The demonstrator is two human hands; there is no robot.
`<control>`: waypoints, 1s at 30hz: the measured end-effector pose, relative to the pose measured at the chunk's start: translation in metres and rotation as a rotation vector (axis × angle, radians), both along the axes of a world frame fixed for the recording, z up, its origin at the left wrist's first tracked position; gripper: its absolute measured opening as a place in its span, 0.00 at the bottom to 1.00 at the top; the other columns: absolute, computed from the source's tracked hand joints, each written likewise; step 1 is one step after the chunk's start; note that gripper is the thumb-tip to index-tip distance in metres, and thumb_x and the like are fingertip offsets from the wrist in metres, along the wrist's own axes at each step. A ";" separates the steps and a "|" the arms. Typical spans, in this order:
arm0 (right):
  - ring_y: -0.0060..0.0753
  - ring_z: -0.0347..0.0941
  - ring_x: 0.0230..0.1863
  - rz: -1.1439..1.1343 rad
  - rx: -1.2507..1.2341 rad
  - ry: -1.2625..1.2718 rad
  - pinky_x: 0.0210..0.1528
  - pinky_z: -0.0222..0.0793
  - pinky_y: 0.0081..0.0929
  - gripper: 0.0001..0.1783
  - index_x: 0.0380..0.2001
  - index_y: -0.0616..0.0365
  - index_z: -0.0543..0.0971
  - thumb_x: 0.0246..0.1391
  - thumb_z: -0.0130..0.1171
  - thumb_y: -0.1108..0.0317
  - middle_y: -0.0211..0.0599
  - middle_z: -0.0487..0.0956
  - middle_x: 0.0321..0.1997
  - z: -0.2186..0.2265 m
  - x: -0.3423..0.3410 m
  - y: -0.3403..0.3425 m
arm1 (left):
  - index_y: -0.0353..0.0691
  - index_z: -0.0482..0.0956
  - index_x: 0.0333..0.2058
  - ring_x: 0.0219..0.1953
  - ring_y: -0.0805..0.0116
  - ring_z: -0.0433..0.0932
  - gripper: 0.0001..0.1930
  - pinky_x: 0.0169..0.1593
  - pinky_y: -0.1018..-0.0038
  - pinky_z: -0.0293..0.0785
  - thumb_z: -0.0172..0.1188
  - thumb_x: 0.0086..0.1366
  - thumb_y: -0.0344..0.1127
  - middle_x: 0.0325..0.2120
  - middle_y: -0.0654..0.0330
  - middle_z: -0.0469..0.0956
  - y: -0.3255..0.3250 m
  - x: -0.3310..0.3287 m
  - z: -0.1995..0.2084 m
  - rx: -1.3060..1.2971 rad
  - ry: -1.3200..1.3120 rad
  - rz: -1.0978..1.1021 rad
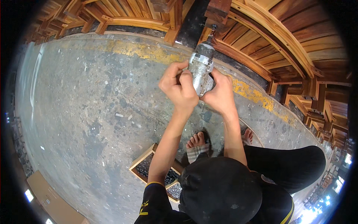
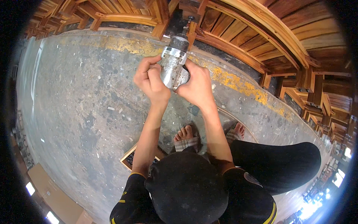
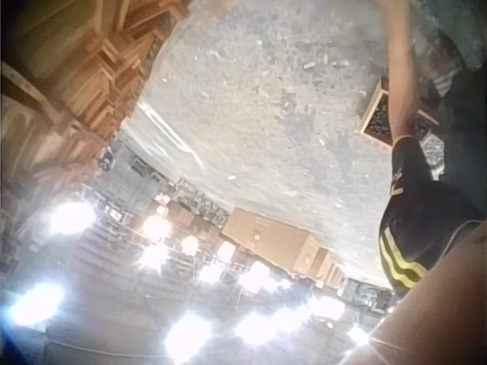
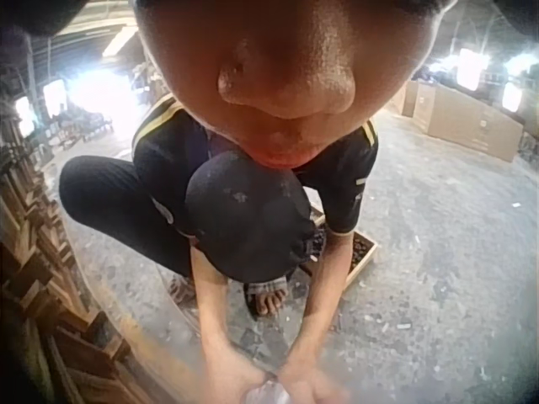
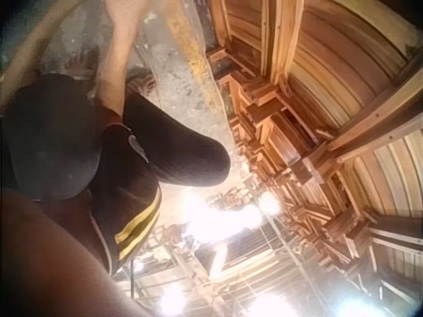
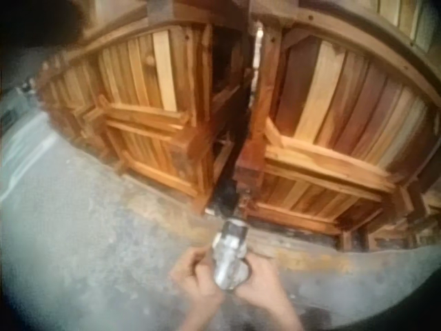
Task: Assembling wooden furniture components using an air-powered drill and screws.
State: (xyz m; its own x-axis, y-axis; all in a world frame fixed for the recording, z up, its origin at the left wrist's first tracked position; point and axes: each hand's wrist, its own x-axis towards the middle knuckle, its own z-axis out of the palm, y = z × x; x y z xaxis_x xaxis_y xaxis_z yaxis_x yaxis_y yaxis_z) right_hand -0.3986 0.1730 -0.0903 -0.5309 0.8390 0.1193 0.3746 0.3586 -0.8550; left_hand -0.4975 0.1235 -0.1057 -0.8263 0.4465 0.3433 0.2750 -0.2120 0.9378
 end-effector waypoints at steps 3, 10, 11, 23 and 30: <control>0.53 0.78 0.36 0.001 -0.017 -0.018 0.38 0.72 0.34 0.23 0.36 0.59 0.78 0.29 0.65 0.72 0.51 0.80 0.30 0.001 0.000 0.000 | 0.27 0.77 0.27 0.18 0.76 0.68 0.09 0.22 0.77 0.63 0.50 0.50 0.25 0.15 0.58 0.71 0.001 0.002 0.002 0.030 -0.032 -0.006; 0.39 0.80 0.36 0.010 -0.073 -0.038 0.40 0.72 0.29 0.24 0.38 0.60 0.78 0.29 0.66 0.73 0.45 0.82 0.31 -0.001 -0.003 -0.003 | 0.28 0.77 0.27 0.15 0.75 0.68 0.08 0.20 0.77 0.62 0.51 0.49 0.25 0.15 0.56 0.72 0.001 -0.001 -0.010 0.088 -0.066 0.004; 0.35 0.80 0.36 0.009 -0.075 -0.045 0.40 0.72 0.28 0.24 0.38 0.60 0.78 0.29 0.66 0.74 0.43 0.82 0.31 0.000 -0.003 -0.003 | 0.28 0.76 0.27 0.15 0.75 0.68 0.08 0.20 0.77 0.62 0.51 0.49 0.25 0.16 0.55 0.72 0.000 -0.001 -0.007 0.076 -0.061 0.006; 0.26 0.79 0.33 0.011 -0.050 -0.031 0.38 0.71 0.26 0.23 0.38 0.60 0.79 0.30 0.66 0.74 0.41 0.82 0.30 0.000 -0.003 -0.003 | 0.28 0.77 0.29 0.21 0.78 0.68 0.09 0.25 0.78 0.63 0.49 0.53 0.25 0.17 0.60 0.73 -0.001 0.002 -0.007 0.032 -0.074 0.004; 0.29 0.79 0.34 0.016 -0.046 -0.039 0.38 0.71 0.26 0.23 0.38 0.60 0.78 0.31 0.65 0.74 0.42 0.82 0.30 0.000 -0.001 -0.002 | 0.28 0.77 0.28 0.22 0.79 0.67 0.09 0.25 0.79 0.62 0.49 0.53 0.25 0.17 0.61 0.72 0.001 0.005 -0.007 0.057 -0.084 0.003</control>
